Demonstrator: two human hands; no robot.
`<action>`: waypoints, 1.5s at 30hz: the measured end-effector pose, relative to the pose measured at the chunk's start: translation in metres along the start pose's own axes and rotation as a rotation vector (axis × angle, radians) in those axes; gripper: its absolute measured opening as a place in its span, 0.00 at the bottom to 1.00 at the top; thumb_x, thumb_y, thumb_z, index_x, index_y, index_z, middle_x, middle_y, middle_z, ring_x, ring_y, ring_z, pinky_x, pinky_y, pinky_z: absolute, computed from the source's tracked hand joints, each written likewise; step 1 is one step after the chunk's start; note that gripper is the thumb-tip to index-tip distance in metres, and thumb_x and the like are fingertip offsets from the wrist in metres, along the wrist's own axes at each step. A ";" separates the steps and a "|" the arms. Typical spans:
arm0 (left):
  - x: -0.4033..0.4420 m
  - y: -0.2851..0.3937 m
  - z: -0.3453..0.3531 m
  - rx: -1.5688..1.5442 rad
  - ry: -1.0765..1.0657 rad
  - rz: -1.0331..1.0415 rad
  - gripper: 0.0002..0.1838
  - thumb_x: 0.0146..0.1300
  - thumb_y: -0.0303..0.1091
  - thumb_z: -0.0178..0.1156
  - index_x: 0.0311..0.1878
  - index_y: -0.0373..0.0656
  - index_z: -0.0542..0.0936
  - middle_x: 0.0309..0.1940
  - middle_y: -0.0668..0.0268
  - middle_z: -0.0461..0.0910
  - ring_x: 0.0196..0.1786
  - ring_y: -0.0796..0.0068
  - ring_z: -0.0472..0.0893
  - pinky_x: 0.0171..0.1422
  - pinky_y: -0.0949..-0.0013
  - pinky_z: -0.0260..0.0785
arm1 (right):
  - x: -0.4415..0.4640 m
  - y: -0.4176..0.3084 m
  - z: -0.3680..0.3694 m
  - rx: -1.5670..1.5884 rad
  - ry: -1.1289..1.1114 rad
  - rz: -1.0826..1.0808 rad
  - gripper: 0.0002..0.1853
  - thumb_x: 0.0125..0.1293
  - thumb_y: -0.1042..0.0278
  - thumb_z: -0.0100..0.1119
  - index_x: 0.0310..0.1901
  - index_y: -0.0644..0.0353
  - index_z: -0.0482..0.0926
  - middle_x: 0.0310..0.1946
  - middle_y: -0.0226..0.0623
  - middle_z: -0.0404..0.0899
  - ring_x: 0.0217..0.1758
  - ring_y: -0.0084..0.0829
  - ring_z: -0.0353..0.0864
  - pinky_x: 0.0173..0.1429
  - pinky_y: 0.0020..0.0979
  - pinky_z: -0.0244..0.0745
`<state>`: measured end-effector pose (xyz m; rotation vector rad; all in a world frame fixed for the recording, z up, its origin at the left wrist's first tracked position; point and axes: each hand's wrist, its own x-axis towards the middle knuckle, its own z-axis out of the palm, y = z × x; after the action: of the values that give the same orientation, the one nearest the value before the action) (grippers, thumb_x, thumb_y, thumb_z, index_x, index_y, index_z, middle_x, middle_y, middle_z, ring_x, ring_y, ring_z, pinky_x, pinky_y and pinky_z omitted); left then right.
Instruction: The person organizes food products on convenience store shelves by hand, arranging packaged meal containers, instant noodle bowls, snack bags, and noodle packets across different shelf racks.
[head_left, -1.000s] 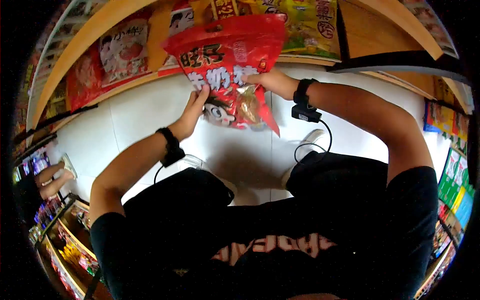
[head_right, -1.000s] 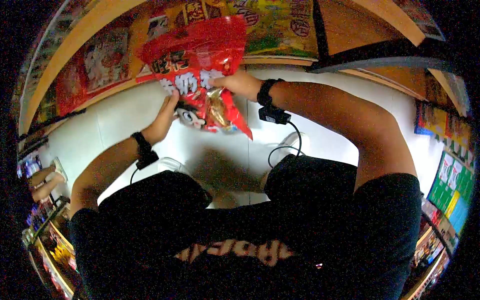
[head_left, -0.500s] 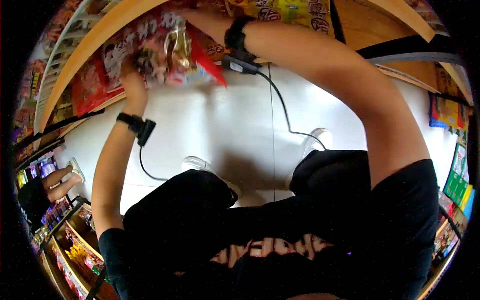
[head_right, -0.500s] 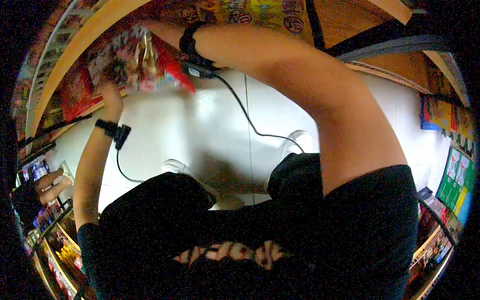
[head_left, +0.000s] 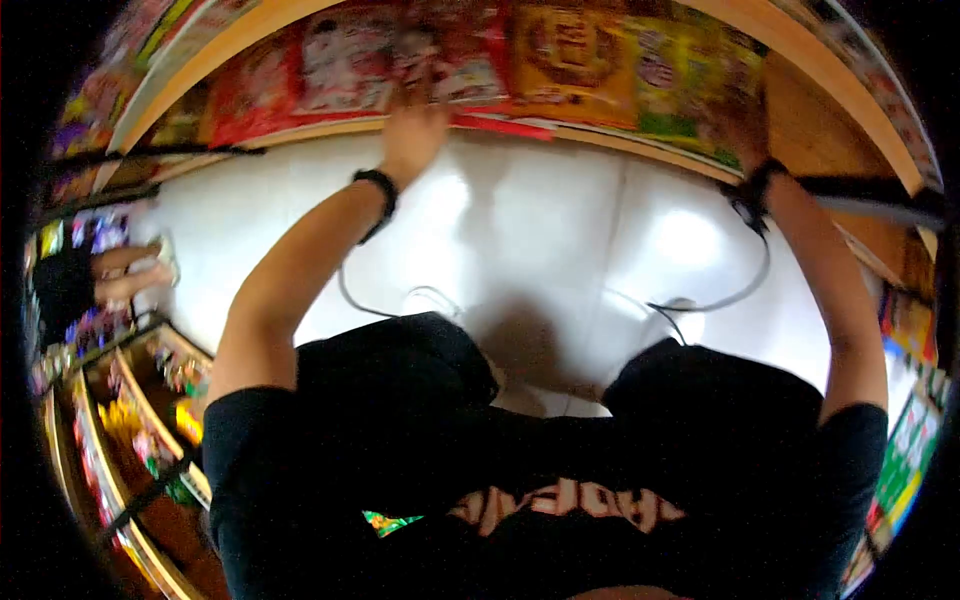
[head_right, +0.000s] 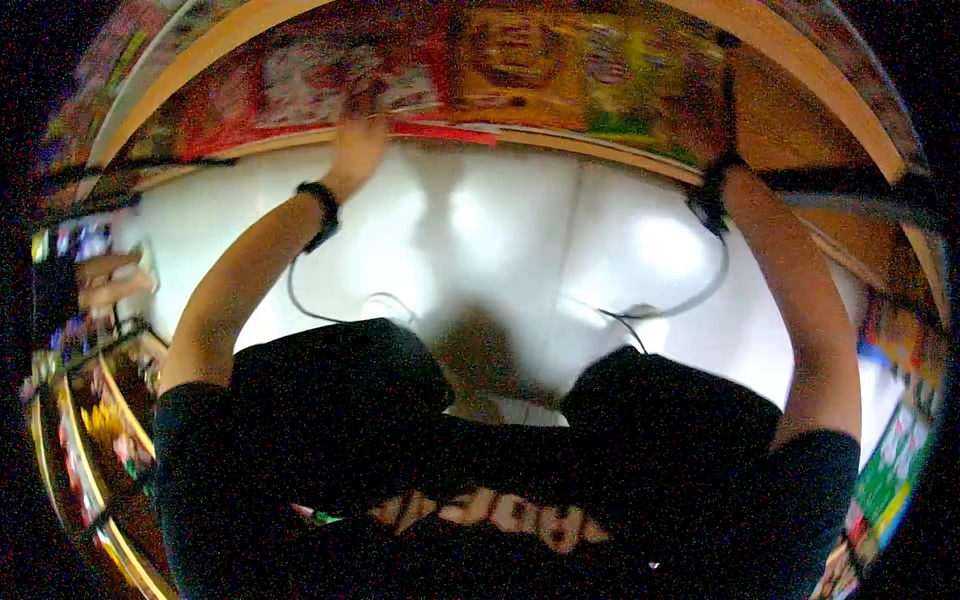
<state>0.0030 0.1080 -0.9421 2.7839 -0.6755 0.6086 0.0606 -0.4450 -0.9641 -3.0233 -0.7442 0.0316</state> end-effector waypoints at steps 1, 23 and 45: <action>0.004 0.017 -0.010 0.043 -0.210 -0.196 0.35 0.67 0.51 0.55 0.75 0.53 0.60 0.70 0.47 0.63 0.69 0.41 0.65 0.69 0.38 0.59 | -0.001 -0.017 -0.008 0.578 0.031 0.237 0.25 0.67 0.53 0.61 0.61 0.58 0.76 0.57 0.44 0.78 0.54 0.32 0.80 0.54 0.37 0.77; 0.037 0.116 -0.026 0.089 -0.337 0.550 0.12 0.56 0.31 0.57 0.44 0.45 0.80 0.39 0.65 0.78 0.45 0.65 0.81 0.36 0.67 0.79 | 0.008 0.096 0.081 1.080 -0.135 0.790 0.43 0.64 0.39 0.62 0.72 0.58 0.61 0.73 0.43 0.58 0.76 0.38 0.57 0.73 0.38 0.61; 0.025 0.115 -0.017 0.205 -0.192 0.577 0.14 0.57 0.35 0.58 0.47 0.49 0.75 0.44 0.66 0.76 0.49 0.65 0.79 0.47 0.60 0.76 | 0.006 0.031 0.030 0.508 -0.224 0.467 0.32 0.72 0.49 0.53 0.71 0.58 0.63 0.68 0.42 0.67 0.66 0.38 0.70 0.67 0.41 0.68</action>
<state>-0.0379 0.0034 -0.9037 2.8449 -1.5669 0.5284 0.0795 -0.4692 -0.9952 -2.6405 -0.0016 0.4919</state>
